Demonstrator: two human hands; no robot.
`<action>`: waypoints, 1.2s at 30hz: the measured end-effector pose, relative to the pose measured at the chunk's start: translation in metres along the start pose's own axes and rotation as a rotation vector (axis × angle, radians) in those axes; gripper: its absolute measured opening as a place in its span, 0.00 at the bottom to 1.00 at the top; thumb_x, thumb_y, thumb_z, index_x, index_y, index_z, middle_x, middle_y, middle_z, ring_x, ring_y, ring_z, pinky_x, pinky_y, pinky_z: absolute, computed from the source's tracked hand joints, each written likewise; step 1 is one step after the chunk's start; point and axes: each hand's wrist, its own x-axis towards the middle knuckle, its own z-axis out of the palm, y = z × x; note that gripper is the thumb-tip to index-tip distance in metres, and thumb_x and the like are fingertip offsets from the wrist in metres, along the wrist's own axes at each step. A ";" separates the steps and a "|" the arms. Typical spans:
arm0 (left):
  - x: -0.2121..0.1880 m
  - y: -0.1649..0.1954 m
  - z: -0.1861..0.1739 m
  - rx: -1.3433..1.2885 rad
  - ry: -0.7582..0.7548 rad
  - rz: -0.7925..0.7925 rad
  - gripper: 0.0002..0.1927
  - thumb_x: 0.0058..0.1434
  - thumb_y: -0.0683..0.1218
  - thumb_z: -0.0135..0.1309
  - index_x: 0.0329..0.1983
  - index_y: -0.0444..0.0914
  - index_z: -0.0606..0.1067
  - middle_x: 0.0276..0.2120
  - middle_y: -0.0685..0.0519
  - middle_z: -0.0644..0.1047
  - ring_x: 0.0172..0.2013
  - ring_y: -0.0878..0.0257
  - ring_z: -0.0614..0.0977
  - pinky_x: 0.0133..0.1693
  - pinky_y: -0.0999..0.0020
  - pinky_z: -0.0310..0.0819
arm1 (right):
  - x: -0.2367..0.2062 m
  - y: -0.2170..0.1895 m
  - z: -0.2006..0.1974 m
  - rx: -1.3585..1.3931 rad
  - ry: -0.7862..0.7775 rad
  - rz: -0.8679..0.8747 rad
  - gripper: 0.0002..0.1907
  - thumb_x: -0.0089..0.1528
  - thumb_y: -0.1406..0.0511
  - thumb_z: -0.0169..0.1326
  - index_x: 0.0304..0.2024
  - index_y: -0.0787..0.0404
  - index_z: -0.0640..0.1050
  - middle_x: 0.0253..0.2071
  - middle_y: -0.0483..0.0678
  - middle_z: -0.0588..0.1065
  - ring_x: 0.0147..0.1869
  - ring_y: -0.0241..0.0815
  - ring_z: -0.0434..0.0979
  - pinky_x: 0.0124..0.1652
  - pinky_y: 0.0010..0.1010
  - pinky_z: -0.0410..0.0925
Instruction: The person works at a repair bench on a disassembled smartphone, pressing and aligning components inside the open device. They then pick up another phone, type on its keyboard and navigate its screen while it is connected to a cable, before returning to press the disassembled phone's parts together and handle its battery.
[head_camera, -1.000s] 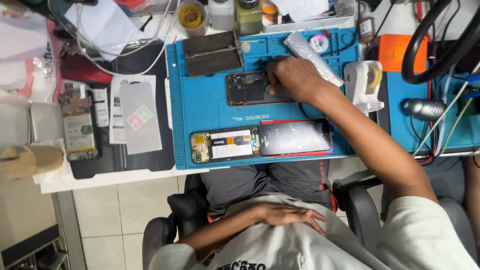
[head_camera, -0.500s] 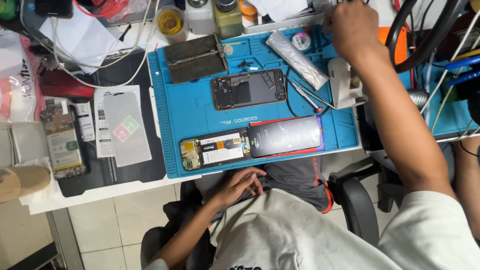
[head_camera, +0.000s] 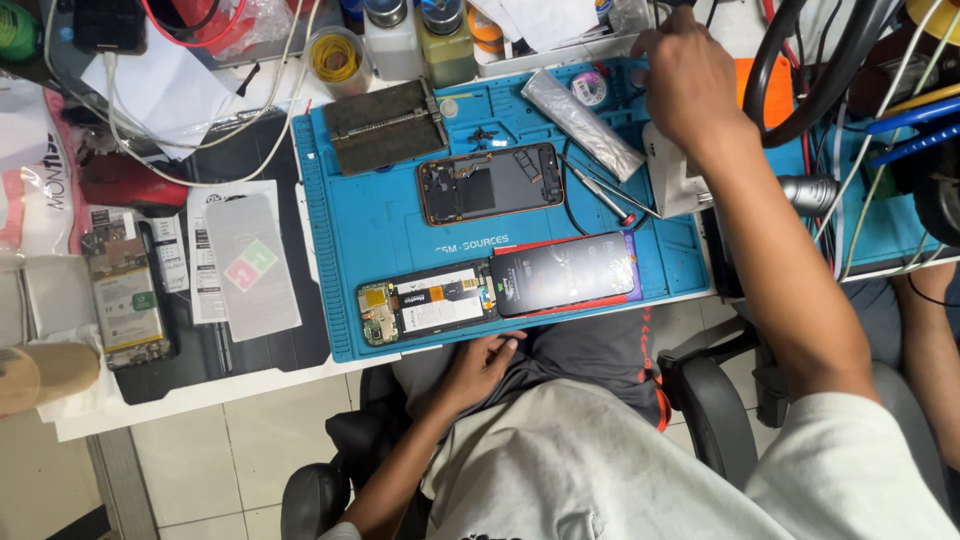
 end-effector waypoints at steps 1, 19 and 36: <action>0.001 0.004 -0.003 0.045 0.014 0.055 0.11 0.72 0.45 0.48 0.51 0.34 0.75 0.32 0.51 0.77 0.29 0.65 0.75 0.32 0.70 0.71 | -0.009 -0.010 -0.017 0.052 0.089 -0.048 0.11 0.62 0.70 0.64 0.47 0.58 0.82 0.51 0.57 0.76 0.50 0.58 0.79 0.45 0.44 0.73; 0.022 0.036 -0.139 1.121 0.177 0.165 0.17 0.66 0.53 0.53 0.52 0.41 0.76 0.48 0.45 0.79 0.48 0.46 0.81 0.47 0.50 0.75 | -0.370 -0.101 0.010 0.515 0.406 0.678 0.02 0.61 0.73 0.59 0.35 0.67 0.78 0.26 0.48 0.76 0.27 0.34 0.74 0.30 0.26 0.66; 0.022 0.026 -0.152 1.049 0.260 0.280 0.19 0.66 0.52 0.52 0.58 0.42 0.74 0.53 0.46 0.77 0.52 0.48 0.78 0.50 0.52 0.73 | -0.328 -0.092 -0.037 0.684 0.594 0.484 0.12 0.68 0.69 0.52 0.31 0.70 0.77 0.27 0.49 0.76 0.26 0.38 0.74 0.29 0.26 0.66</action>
